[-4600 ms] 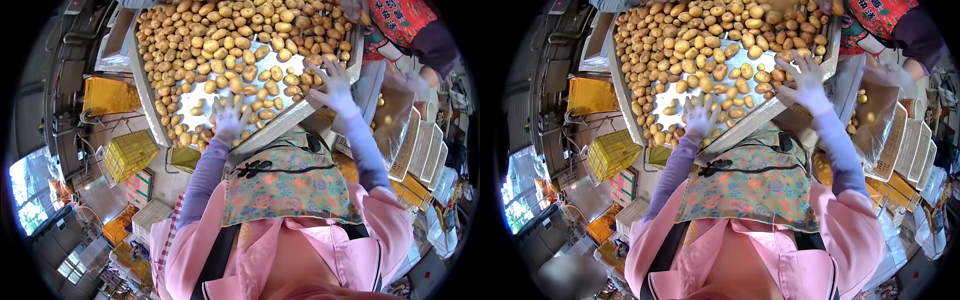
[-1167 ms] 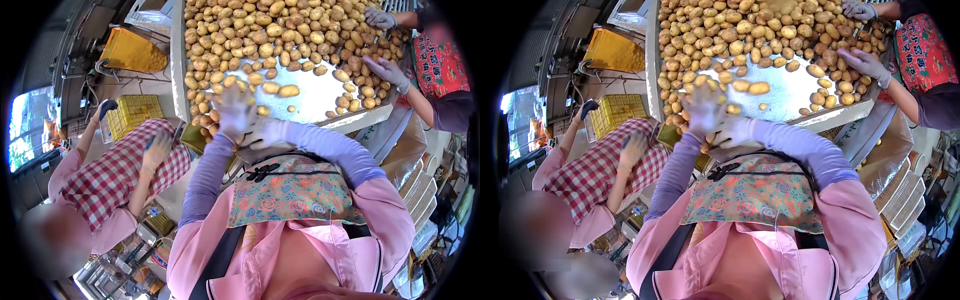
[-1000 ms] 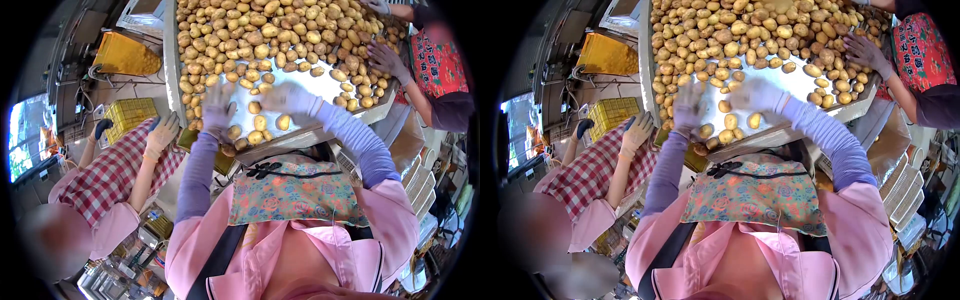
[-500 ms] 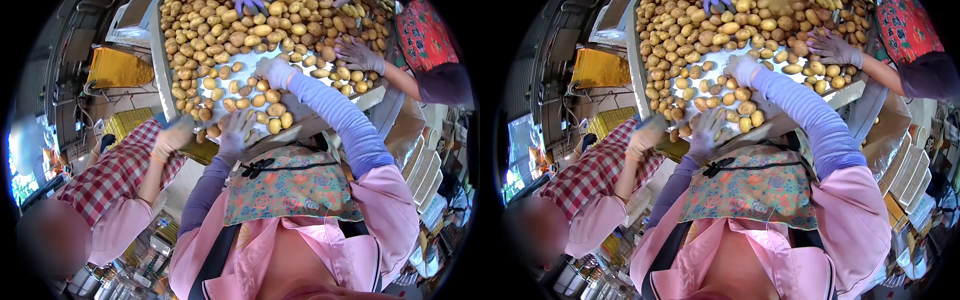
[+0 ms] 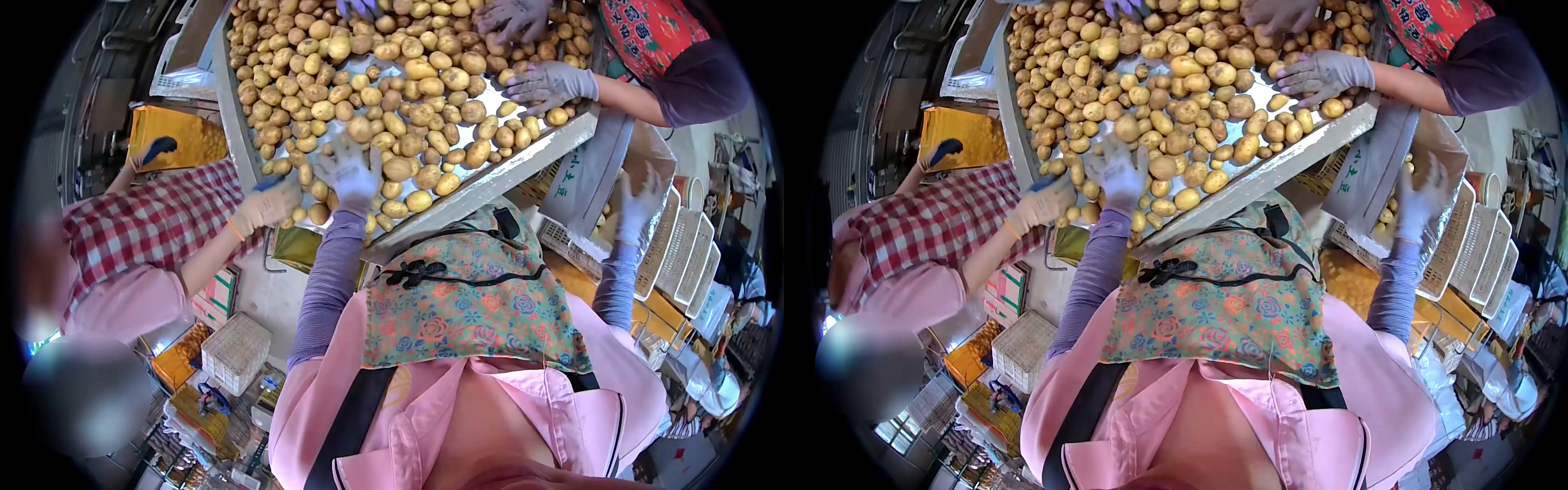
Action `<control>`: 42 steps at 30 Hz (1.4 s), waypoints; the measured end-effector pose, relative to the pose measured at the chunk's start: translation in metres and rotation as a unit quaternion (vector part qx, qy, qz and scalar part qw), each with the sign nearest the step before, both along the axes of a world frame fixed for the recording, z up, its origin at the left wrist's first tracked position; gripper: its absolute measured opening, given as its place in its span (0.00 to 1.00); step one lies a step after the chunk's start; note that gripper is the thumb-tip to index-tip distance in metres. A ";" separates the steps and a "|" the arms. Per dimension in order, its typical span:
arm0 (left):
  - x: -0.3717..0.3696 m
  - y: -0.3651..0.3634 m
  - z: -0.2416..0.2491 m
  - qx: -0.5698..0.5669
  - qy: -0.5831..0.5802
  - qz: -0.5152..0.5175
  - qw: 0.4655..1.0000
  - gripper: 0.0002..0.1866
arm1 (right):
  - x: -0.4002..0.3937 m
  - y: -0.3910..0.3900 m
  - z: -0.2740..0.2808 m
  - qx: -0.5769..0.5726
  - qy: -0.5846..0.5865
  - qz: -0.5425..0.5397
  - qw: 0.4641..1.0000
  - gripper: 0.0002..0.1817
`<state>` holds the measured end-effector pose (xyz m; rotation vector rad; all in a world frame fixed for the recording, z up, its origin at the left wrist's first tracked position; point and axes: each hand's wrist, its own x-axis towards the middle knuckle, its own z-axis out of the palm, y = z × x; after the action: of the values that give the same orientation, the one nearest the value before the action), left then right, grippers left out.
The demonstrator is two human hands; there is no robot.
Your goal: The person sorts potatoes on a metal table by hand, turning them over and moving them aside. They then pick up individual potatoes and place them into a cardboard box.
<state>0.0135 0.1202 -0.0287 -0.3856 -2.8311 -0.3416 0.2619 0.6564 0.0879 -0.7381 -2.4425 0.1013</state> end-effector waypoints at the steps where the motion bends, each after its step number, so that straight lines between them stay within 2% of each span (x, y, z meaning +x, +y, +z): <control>1: 0.007 0.013 0.012 -0.001 0.001 -0.005 1.000 0.37 | -0.021 -0.037 0.008 -0.070 0.030 0.093 0.993 0.27; 3: 0.031 0.026 0.053 -0.055 -0.016 -0.095 0.994 0.35 | -0.056 -0.110 0.000 -0.320 -0.056 0.162 0.932 0.21; 4: 0.039 0.017 0.058 -0.058 -0.010 -0.100 0.993 0.35 | -0.078 -0.139 0.007 -0.278 -0.092 0.306 0.906 0.20; 6: 0.055 -0.017 0.067 -0.027 -0.061 -0.180 0.981 0.34 | -0.110 -0.184 0.006 -0.154 -0.170 0.354 0.906 0.25; 8: 0.077 -0.057 0.050 -0.025 0.004 -0.205 0.978 0.31 | -0.129 -0.210 -0.015 -0.016 -0.179 0.334 0.925 0.29; 9: 0.087 -0.074 0.054 -0.028 0.007 -0.208 0.978 0.31 | -0.143 -0.224 -0.016 -0.018 -0.175 0.333 0.927 0.29; 11: 0.095 -0.103 0.064 -0.065 -0.065 -0.145 0.985 0.27 | -0.169 -0.242 -0.015 -0.114 -0.426 0.272 0.855 0.32; 12: 0.089 -0.117 0.056 -0.067 -0.060 -0.150 0.985 0.27 | -0.174 -0.239 -0.023 -0.115 -0.421 0.268 0.859 0.32; 14: 0.080 -0.135 0.033 -0.075 -0.055 -0.017 0.996 0.26 | -0.178 -0.234 -0.043 -0.162 -0.400 0.325 0.842 0.32; 15: 0.078 -0.119 0.038 -0.100 -0.048 -0.013 0.994 0.27 | -0.173 -0.224 -0.049 -0.208 -0.340 0.374 0.838 0.32; 16: 0.070 -0.093 0.042 -0.009 -0.066 0.000 0.998 0.29 | -0.173 -0.223 -0.047 -0.206 -0.336 0.368 0.842 0.32; 17: 0.071 -0.071 0.033 0.031 -0.062 -0.091 0.993 0.31 | -0.168 -0.224 -0.042 -0.503 -0.217 0.367 0.752 0.28; 18: 0.075 -0.048 0.024 0.070 -0.058 -0.182 0.979 0.32 | -0.164 -0.223 -0.039 -0.743 -0.070 0.328 0.579 0.23; 19: 0.084 -0.015 0.034 0.003 -0.069 -0.205 0.976 0.33 | -0.166 -0.208 -0.044 -0.848 -0.029 0.285 0.445 0.20; 20: 0.086 0.014 0.052 -0.064 -0.077 -0.231 0.968 0.34 | -0.156 -0.207 -0.018 -0.925 0.056 0.230 0.297 0.20; 23: 0.026 0.036 0.040 -0.111 -0.065 -0.237 0.963 0.36 | -0.149 -0.205 -0.022 -0.955 0.169 0.232 0.074 0.25; 25: -0.003 0.037 0.033 -0.127 -0.038 -0.238 0.962 0.37 | -0.141 -0.202 -0.017 -0.950 0.195 0.235 0.066 0.29; 27: -0.024 0.042 0.030 -0.122 -0.082 -0.208 0.967 0.40 | -0.130 -0.198 -0.008 -0.945 0.223 0.232 0.056 0.31; 29: -0.016 0.048 0.026 -0.142 -0.070 -0.205 0.966 0.42 | -0.117 -0.192 -0.006 -0.938 0.249 0.218 0.101 0.31; 31: -0.005 0.049 0.026 -0.178 -0.075 -0.189 0.963 0.48 | -0.101 -0.185 -0.012 -0.925 0.280 0.228 0.116 0.32; 32: -0.002 0.051 0.026 -0.181 -0.075 -0.202 0.960 0.48 | -0.093 -0.184 -0.015 -0.918 0.289 0.240 0.128 0.33; 33: 0.001 0.052 0.026 -0.183 -0.077 -0.192 0.961 0.49 | -0.083 -0.182 -0.016 -0.915 0.280 0.247 0.155 0.40; 34: 0.002 0.053 0.026 -0.184 -0.080 -0.178 0.963 0.49 | -0.077 -0.181 -0.018 -0.914 0.285 0.245 0.155 0.40; 36: 0.002 0.051 0.026 -0.176 -0.082 -0.178 0.965 0.48 | -0.073 -0.185 -0.015 -0.888 0.281 0.258 0.257 0.46; 37: 0.002 0.049 0.026 -0.169 -0.074 -0.186 0.965 0.48 | -0.070 -0.187 -0.009 -0.883 0.276 0.244 0.292 0.49; 38: 0.002 0.048 0.026 -0.161 -0.066 -0.193 0.966 0.47 | -0.068 -0.190 -0.004 -0.883 0.274 0.245 0.290 0.49; 40: 0.004 0.044 0.021 -0.159 -0.048 -0.193 0.967 0.47 | -0.065 -0.194 0.002 -0.825 0.242 0.239 0.452 0.48; 41: 0.005 0.043 0.019 -0.158 -0.038 -0.195 0.967 0.47 | -0.065 -0.195 0.001 -0.824 0.241 0.240 0.452 0.48; 42: 0.007 0.043 0.020 -0.158 -0.028 -0.197 0.967 0.47 | -0.066 -0.196 0.001 -0.810 0.232 0.232 0.485 0.49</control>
<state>0.0205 0.1637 -0.0088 -1.0268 -2.8502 0.0313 0.1963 0.4603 0.0891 -0.4313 -1.1992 2.6055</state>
